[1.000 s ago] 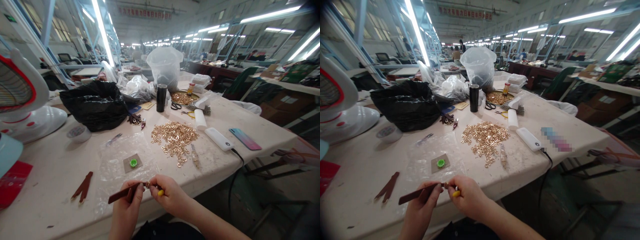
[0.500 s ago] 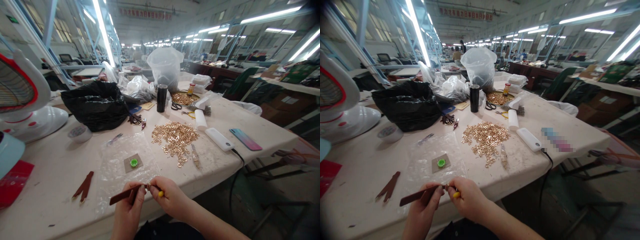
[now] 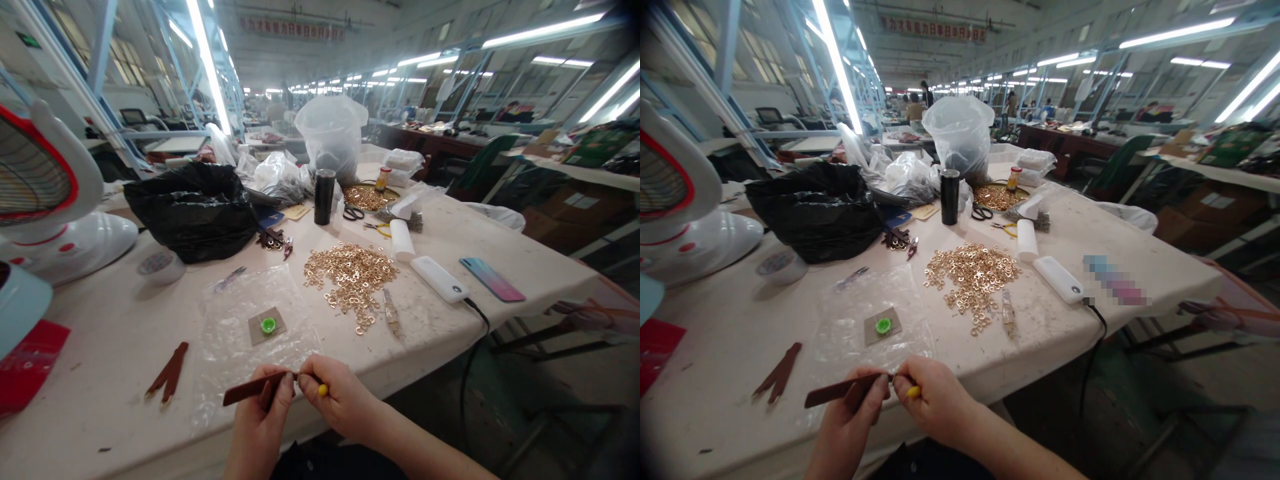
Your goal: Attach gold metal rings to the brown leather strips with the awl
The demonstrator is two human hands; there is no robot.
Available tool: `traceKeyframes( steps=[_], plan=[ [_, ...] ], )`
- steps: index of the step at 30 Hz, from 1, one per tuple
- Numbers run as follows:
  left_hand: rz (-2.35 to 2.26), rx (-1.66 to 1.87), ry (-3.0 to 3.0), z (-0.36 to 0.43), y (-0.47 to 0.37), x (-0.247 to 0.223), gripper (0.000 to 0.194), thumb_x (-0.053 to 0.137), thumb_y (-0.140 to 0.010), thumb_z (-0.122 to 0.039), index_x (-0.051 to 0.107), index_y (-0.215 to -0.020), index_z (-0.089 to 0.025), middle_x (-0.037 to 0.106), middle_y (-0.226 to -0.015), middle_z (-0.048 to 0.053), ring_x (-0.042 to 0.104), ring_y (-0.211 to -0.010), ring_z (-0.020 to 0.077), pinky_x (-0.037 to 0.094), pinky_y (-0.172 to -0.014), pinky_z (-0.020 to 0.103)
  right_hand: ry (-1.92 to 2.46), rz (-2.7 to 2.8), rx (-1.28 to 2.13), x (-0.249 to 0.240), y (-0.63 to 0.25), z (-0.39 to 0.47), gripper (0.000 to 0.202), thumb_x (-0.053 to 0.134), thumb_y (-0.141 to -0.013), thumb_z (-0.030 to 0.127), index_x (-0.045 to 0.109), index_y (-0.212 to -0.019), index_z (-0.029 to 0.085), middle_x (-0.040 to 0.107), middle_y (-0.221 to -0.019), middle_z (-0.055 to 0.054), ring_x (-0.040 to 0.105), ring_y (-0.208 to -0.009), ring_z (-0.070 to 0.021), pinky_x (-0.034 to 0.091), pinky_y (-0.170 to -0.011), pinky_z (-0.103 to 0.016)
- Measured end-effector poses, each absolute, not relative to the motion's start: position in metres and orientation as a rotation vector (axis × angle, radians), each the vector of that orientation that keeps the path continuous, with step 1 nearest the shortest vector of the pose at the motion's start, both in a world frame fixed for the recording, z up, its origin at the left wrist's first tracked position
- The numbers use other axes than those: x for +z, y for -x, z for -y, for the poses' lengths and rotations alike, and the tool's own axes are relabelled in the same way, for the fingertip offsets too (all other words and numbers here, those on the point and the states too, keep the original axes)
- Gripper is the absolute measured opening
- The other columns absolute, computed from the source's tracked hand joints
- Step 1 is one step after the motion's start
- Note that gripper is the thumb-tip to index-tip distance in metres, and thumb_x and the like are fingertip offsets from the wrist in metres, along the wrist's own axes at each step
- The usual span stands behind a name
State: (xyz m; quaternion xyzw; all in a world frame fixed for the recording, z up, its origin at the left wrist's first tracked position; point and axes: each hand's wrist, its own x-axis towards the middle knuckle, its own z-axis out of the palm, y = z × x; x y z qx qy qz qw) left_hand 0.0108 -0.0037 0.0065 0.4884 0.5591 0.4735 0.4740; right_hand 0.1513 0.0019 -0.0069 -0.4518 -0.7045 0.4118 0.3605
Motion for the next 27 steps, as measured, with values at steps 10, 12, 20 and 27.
traceKeyframes(
  steps=[10,12,20,27],
  plan=[
    [-1.336,1.152,-1.137,0.0024,-0.0109,0.0064,0.018,0.065,-0.067,-0.037,0.058,-0.066,-0.02,0.055,-0.055,-0.004,0.054,-0.054,0.014,0.043,-0.047,0.022,1.175,1.801,1.083,-0.0056,-0.1515,-0.0034,0.018,0.043,-0.085,0.025,0.045,-0.069,0.018,0.043,-0.062,0.004,0.04,-0.058,-0.0097,0.031,-0.052,-0.02],
    [-1.336,1.155,-1.145,0.0021,-0.0112,0.0064,0.019,0.065,-0.067,-0.038,0.058,-0.065,-0.02,0.053,-0.052,-0.005,0.05,-0.049,0.0125,0.041,-0.045,0.022,1.179,1.792,1.097,-0.0057,-0.1512,-0.003,0.017,0.043,-0.085,0.025,0.045,-0.069,0.018,0.042,-0.061,0.004,0.04,-0.057,-0.0094,0.031,-0.052,-0.02],
    [-1.402,1.073,-1.132,0.0041,-0.0064,0.0084,0.029,0.062,-0.067,-0.045,0.059,-0.065,-0.017,0.049,-0.049,-0.005,0.038,-0.041,0.0085,0.031,-0.038,0.02,1.179,1.775,1.015,-0.0034,-0.1501,-0.0023,0.017,0.045,-0.08,0.017,0.045,-0.063,0.019,0.041,-0.058,0.005,0.039,-0.055,-0.0093,0.031,-0.051,-0.02],
    [-1.432,1.117,-1.148,0.003,-0.0032,0.008,0.022,0.062,-0.067,-0.039,0.059,-0.062,-0.018,0.05,-0.048,-0.005,0.042,-0.042,0.0106,0.034,-0.04,0.022,1.13,1.804,1.039,-0.0002,-0.1494,-0.0041,0.015,0.043,-0.08,0.014,0.048,-0.067,0.018,0.045,-0.061,0.004,0.042,-0.057,-0.0094,0.033,-0.054,-0.02]
  ],
)
